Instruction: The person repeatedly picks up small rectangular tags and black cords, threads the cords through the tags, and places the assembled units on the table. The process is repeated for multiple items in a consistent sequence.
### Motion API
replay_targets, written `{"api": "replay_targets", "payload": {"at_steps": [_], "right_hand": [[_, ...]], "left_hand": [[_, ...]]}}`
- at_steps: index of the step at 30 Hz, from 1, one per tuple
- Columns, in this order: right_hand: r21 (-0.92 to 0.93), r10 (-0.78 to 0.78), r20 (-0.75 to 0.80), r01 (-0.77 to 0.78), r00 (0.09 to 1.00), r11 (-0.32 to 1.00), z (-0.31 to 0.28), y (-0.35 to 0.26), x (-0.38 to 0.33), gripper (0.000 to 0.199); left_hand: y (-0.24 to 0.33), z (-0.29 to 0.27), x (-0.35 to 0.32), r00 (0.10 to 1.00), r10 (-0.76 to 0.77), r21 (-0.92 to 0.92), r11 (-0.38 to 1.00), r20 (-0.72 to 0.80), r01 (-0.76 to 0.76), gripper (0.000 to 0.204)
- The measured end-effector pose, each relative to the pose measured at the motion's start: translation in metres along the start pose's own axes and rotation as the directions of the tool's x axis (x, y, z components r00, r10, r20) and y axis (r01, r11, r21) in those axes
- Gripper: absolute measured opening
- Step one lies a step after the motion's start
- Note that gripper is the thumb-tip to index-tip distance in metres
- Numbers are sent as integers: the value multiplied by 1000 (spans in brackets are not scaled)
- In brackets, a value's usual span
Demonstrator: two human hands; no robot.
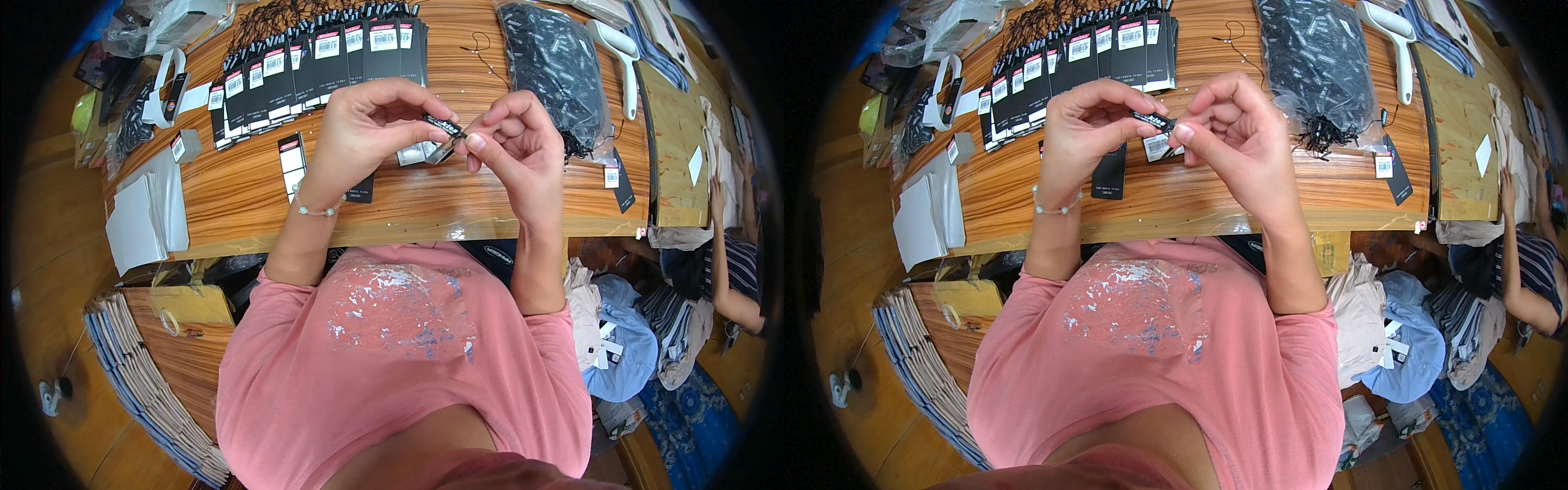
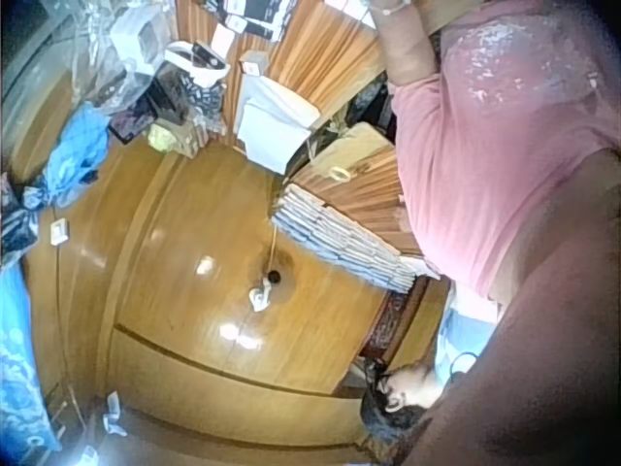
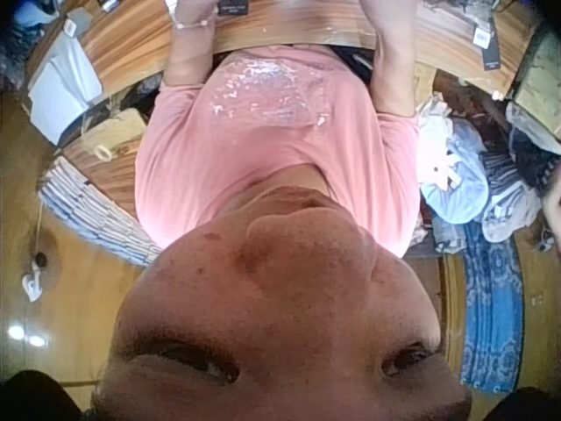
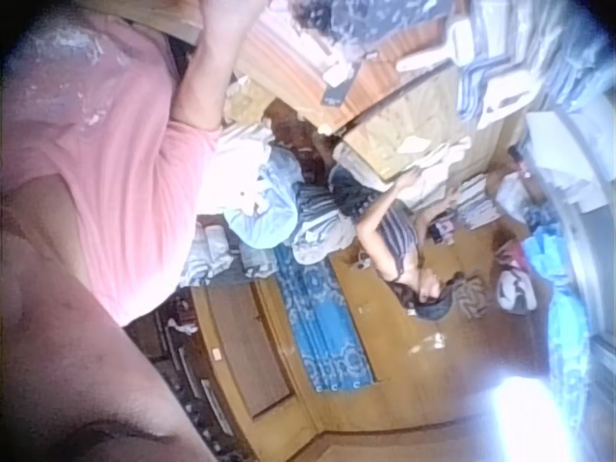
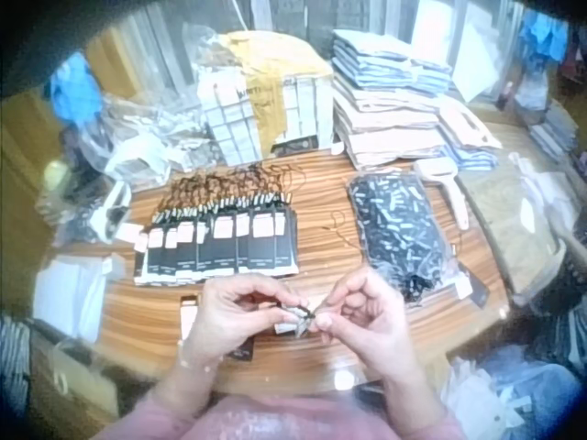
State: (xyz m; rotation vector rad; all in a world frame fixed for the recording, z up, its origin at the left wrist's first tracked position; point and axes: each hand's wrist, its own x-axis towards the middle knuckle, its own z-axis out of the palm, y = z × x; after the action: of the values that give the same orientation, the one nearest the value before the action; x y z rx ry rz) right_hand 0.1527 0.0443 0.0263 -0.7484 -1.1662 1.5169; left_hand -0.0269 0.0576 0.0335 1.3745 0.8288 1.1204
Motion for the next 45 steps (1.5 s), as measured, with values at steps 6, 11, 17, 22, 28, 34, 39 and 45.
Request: {"api": "replay_targets", "payload": {"at_steps": [6,11,17,22,28,34,39,45], "right_hand": [[79,2,75,-8,997,997,0,2,-3,19],[132,-1,57,-7,998,991,2,6,-3,18],[139,-47,-21,50,999,989,6,11,-3,18],[123,-13,39,8,999,992,2,13,-5,15],[130,12,47,-18,999,991,3,15,-9,14],[118,-36,69,28,997,993,1,23,-10,17],[100,-76,31,73,997,992,4,26,-2,24],[49,161,189,-173,969,984,4,17,12,18]], "left_hand": [[-1,-5,-1,997,-48,-72,996,54,52,18],[-2,-5,-1,993,-85,-97,991,78,93,18],[-2,-4,-1,995,-56,-126,990,84,66,15],[1,-4,-2,992,-64,-134,988,106,78,14],[3,-3,-2,982,-91,-166,979,166,119,13],[7,-3,-4,978,-120,-154,977,168,147,17],[2,-6,0,986,-124,-61,990,114,131,19],[14,-10,11,995,92,336,937,29,-97,26]]}}
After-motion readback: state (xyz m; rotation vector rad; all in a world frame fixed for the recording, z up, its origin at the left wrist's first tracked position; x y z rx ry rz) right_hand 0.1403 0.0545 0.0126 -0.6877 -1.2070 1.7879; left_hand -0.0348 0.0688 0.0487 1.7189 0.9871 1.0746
